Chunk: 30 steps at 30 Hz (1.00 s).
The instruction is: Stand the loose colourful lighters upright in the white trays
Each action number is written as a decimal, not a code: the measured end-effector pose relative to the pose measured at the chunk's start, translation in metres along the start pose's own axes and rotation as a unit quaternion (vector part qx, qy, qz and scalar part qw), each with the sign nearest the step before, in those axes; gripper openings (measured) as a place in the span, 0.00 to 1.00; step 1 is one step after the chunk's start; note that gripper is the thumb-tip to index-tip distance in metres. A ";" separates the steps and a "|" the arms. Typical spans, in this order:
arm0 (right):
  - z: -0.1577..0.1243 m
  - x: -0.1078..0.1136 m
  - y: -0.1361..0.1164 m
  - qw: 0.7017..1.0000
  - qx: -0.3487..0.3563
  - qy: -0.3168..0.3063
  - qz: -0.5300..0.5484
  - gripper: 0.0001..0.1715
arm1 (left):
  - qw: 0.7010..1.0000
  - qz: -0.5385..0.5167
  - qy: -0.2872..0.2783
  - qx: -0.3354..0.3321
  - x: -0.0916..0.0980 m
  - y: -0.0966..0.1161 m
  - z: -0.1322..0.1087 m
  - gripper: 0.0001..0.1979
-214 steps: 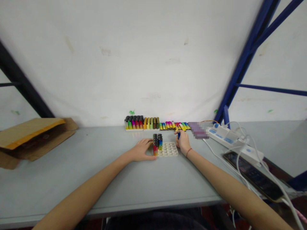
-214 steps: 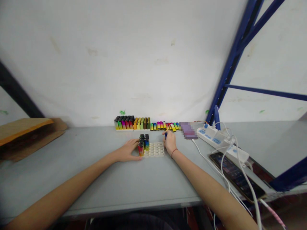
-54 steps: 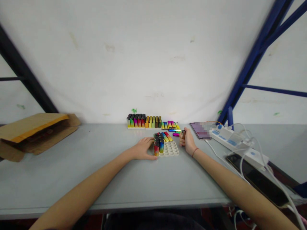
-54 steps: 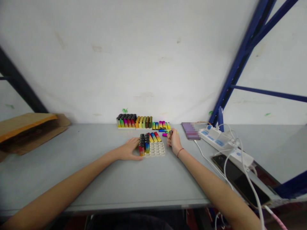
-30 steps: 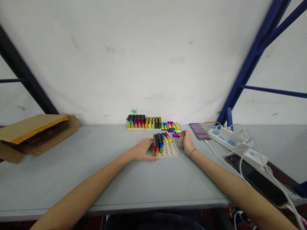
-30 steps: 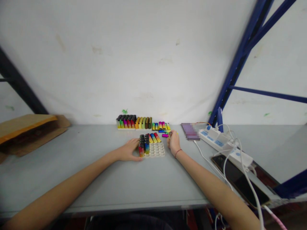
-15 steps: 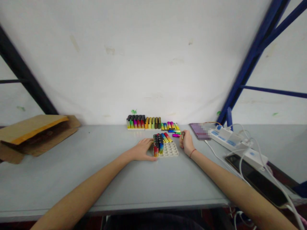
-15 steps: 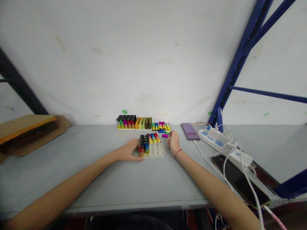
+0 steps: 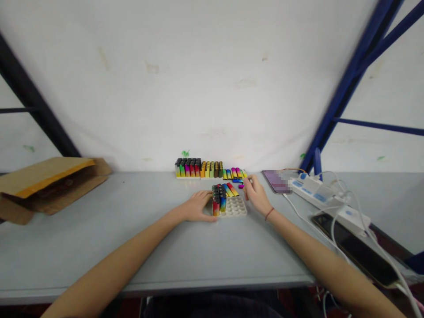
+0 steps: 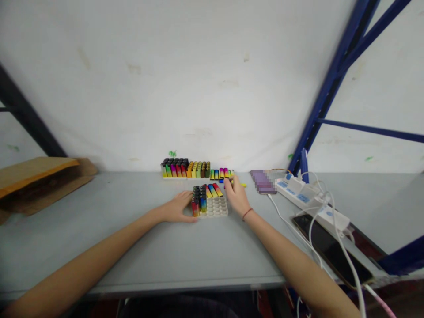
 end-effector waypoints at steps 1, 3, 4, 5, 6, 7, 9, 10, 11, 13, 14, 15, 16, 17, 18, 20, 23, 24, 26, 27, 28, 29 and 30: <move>-0.002 0.001 -0.007 1.000 0.023 -0.015 -0.008 0.19 | 1.000 -0.002 0.002 -0.002 0.000 0.000 0.000 0.46; -0.004 0.004 -0.020 0.997 0.067 -0.043 -0.015 0.18 | 1.000 -0.006 0.006 -0.005 0.000 0.001 0.000 0.45; -0.006 0.004 -0.026 0.995 0.086 -0.054 -0.014 0.18 | 1.000 -0.007 0.007 -0.006 0.000 0.001 0.000 0.45; -0.007 0.004 -0.029 0.993 0.098 -0.065 -0.009 0.17 | 1.000 -0.008 0.008 -0.007 0.000 0.001 0.000 0.45; -0.009 0.004 -0.032 0.991 0.105 -0.078 -0.002 0.16 | 1.000 -0.010 0.010 -0.008 0.000 0.001 0.000 0.45; -0.010 0.003 -0.034 0.990 0.104 -0.094 0.008 0.16 | 1.000 -0.012 0.012 -0.011 0.000 0.001 0.000 0.45; -0.014 -0.001 -0.034 0.987 0.091 -0.132 0.030 0.16 | 1.000 -0.020 0.016 -0.017 0.000 0.001 -0.001 0.44; -0.016 -0.003 -0.034 0.984 0.086 -0.153 0.036 0.16 | 0.999 -0.023 0.017 -0.019 0.000 0.002 -0.001 0.44; -0.017 -0.005 -0.035 0.981 0.087 -0.170 0.035 0.16 | 0.999 -0.026 0.018 -0.019 0.000 0.001 -0.001 0.43; -0.020 -0.008 -0.035 0.976 0.111 -0.186 0.012 0.14 | 0.999 -0.030 0.017 -0.019 0.000 0.001 -0.001 0.43; -0.021 -0.008 -0.036 0.974 0.129 -0.187 -0.004 0.13 | 0.999 -0.032 0.017 -0.018 0.000 0.001 -0.001 0.43; -0.022 -0.009 -0.037 0.972 0.145 -0.186 -0.017 0.13 | 0.999 -0.033 0.017 -0.019 0.000 0.001 -0.001 0.44; -0.023 -0.009 -0.037 0.970 0.157 -0.183 -0.024 0.12 | 0.999 -0.035 0.017 -0.020 0.000 0.001 -0.001 0.44; -0.024 -0.008 -0.037 0.969 0.165 -0.181 -0.028 0.13 | 0.999 -0.036 0.017 -0.021 0.000 0.001 -0.001 0.44; -0.024 -0.008 -0.038 0.968 0.171 -0.179 -0.031 0.13 | 0.999 -0.036 0.017 -0.021 0.000 0.001 -0.001 0.45; -0.025 -0.007 -0.040 0.963 0.193 -0.180 -0.050 0.12 | 0.999 -0.035 0.015 -0.020 0.000 0.001 -0.001 0.45; -0.026 -0.006 -0.043 0.946 0.242 -0.191 -0.104 0.11 | 0.999 -0.031 0.013 -0.020 0.000 0.001 -0.001 0.44; -0.024 -0.005 -0.043 0.940 0.255 -0.190 -0.120 0.12 | 0.999 -0.030 0.013 -0.020 0.000 0.001 -0.001 0.44; -0.017 -0.002 -0.038 0.940 0.259 -0.167 -0.151 0.13 | 0.999 -0.026 0.014 -0.016 0.000 0.001 -0.001 0.44; -0.012 0.001 -0.032 0.942 0.249 -0.142 -0.172 0.14 | 1.000 -0.024 0.013 -0.012 0.000 0.001 -0.001 0.45; -0.006 0.004 -0.024 0.946 0.229 -0.112 -0.202 0.15 | 1.000 -0.021 0.011 -0.008 0.000 0.001 0.000 0.45; 0.001 0.008 -0.014 0.943 0.203 -0.081 -0.250 0.16 | 1.000 -0.020 0.009 -0.006 0.000 0.000 0.000 0.46; 0.007 0.012 -0.004 0.932 0.179 -0.057 -0.308 0.16 | 1.000 -0.019 0.007 -0.004 0.000 0.000 0.000 0.46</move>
Point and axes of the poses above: each hand's wrist, its own z-axis towards the middle knuckle, its own x-axis out of the back of the hand, y = z × x, the point moved 2 cm from there along z, towards the middle knuckle, and after that the axes turned 11 degrees about -z, right-handed, at the moved point
